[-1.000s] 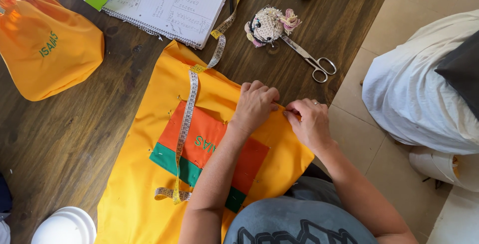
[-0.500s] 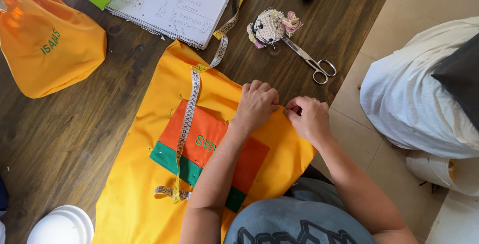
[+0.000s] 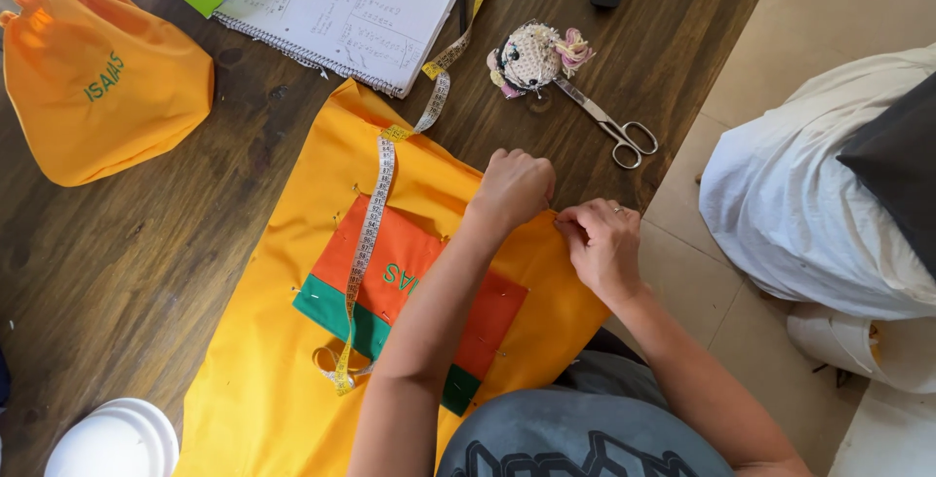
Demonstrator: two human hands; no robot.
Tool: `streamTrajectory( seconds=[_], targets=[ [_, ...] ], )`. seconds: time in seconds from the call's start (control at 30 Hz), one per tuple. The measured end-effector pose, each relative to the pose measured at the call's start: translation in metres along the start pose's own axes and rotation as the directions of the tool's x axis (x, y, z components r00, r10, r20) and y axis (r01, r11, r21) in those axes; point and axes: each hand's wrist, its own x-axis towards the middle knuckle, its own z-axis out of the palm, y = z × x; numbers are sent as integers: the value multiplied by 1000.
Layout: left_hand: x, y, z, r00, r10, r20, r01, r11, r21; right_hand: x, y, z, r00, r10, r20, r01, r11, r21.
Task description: Measuring and pinning a pocket onto a garment to prepare it for sewing.
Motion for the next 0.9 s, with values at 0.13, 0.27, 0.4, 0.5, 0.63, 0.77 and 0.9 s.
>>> streamTrajectory(
  seconds=[0.13,0.27,0.4,0.5,0.63,0.77,0.9],
  targets=[
    [1,1,-2,997,-10,77,7,999,36,5,-8,-6,1000,13,-18,-13,1000,13],
    [-11,11,-6,992,-7,126,-5,996,92,7,-14,-16,999,17,33,-18,999,41],
    [-21,9,-1,997,43,70,-48,996,71,8,-21,-27,990,-115,86,114,993,14],
    [-32,15,-20,997,76,2,-76,997,34,3,-14,-28,972,-151,182,127,982,138],
    [-36,12,-17,996,84,-39,-84,996,-9,23,-37,-50,940,121,320,-216,935,280],
    [-39,13,-26,994,109,-31,-111,993,-46,39,-30,-46,859,319,401,-373,926,63],
    [-42,10,-35,995,97,23,-93,989,-115,52,-31,-41,840,323,436,-391,918,74]
  ],
)
